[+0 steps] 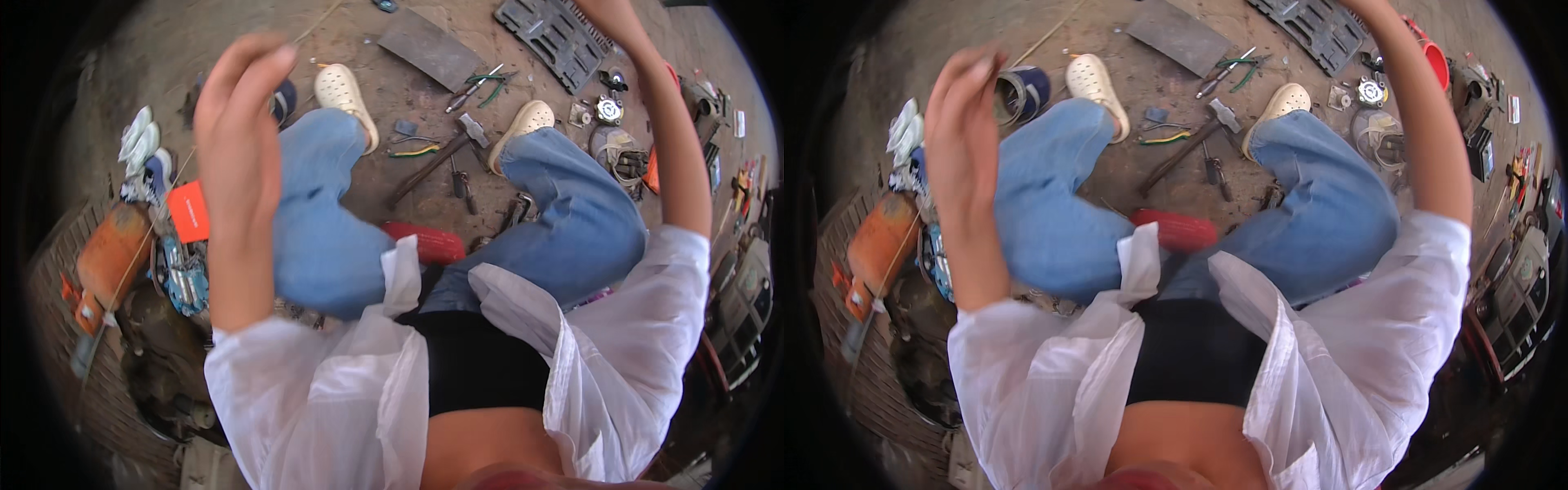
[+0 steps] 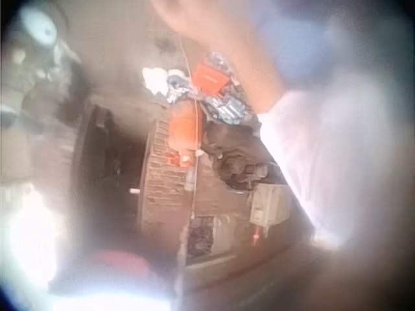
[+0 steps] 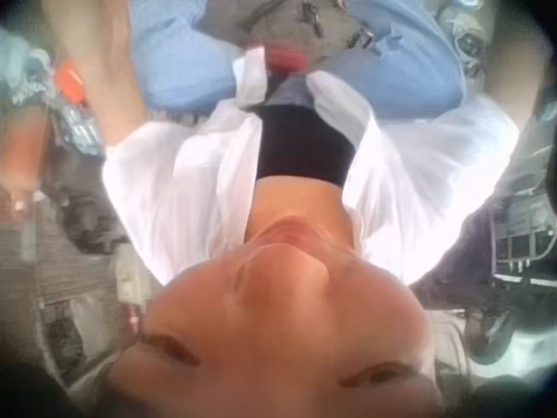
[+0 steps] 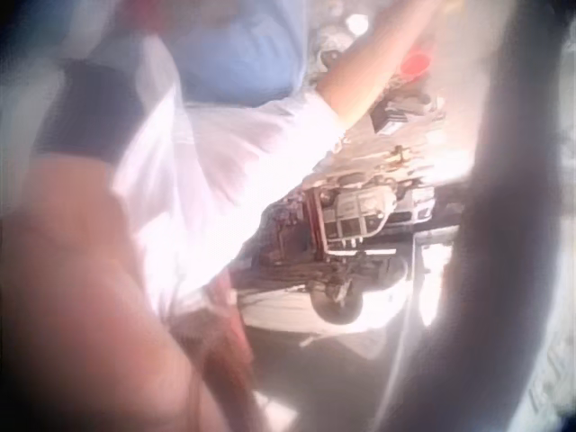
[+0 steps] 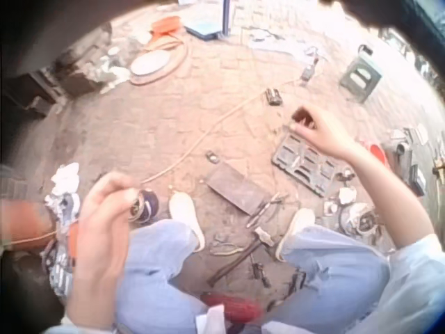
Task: The person sits on the floor and uses a screwdriver to manipulate a small green circuit board, then uses a hammer to tap a small metal piece on a flat metal plate. The person handles small metal parts and tools throughout the clip.
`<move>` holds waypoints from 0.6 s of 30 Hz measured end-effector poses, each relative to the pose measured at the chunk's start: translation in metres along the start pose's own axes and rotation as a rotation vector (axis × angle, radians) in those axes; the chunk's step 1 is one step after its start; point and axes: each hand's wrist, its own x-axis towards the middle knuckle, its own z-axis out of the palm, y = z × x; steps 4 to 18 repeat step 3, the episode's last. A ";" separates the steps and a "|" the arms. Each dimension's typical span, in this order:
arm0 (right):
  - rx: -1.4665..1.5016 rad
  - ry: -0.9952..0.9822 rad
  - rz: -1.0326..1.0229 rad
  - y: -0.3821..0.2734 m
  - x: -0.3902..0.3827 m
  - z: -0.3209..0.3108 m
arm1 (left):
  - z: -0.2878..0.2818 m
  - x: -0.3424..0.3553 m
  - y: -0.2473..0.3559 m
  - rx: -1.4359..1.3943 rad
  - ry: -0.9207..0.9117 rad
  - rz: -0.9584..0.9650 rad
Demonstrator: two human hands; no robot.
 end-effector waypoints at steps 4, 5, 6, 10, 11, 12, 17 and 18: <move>-0.111 0.201 -0.094 0.110 0.071 0.094 | -0.018 0.012 -0.028 -0.148 -0.153 -0.305; -0.111 0.201 -0.094 0.110 0.071 0.094 | -0.018 0.012 -0.028 -0.148 -0.153 -0.305; -0.111 0.201 -0.094 0.110 0.071 0.094 | -0.018 0.012 -0.028 -0.148 -0.153 -0.305; -0.111 0.201 -0.094 0.110 0.071 0.094 | -0.018 0.012 -0.028 -0.148 -0.153 -0.305; -0.111 0.201 -0.094 0.110 0.071 0.094 | -0.018 0.012 -0.028 -0.148 -0.153 -0.305; -0.111 0.201 -0.094 0.110 0.071 0.094 | -0.018 0.012 -0.028 -0.148 -0.153 -0.305; -0.111 0.201 -0.094 0.110 0.071 0.094 | -0.018 0.012 -0.028 -0.148 -0.153 -0.305; -0.111 0.201 -0.094 0.110 0.071 0.094 | -0.018 0.012 -0.028 -0.148 -0.153 -0.305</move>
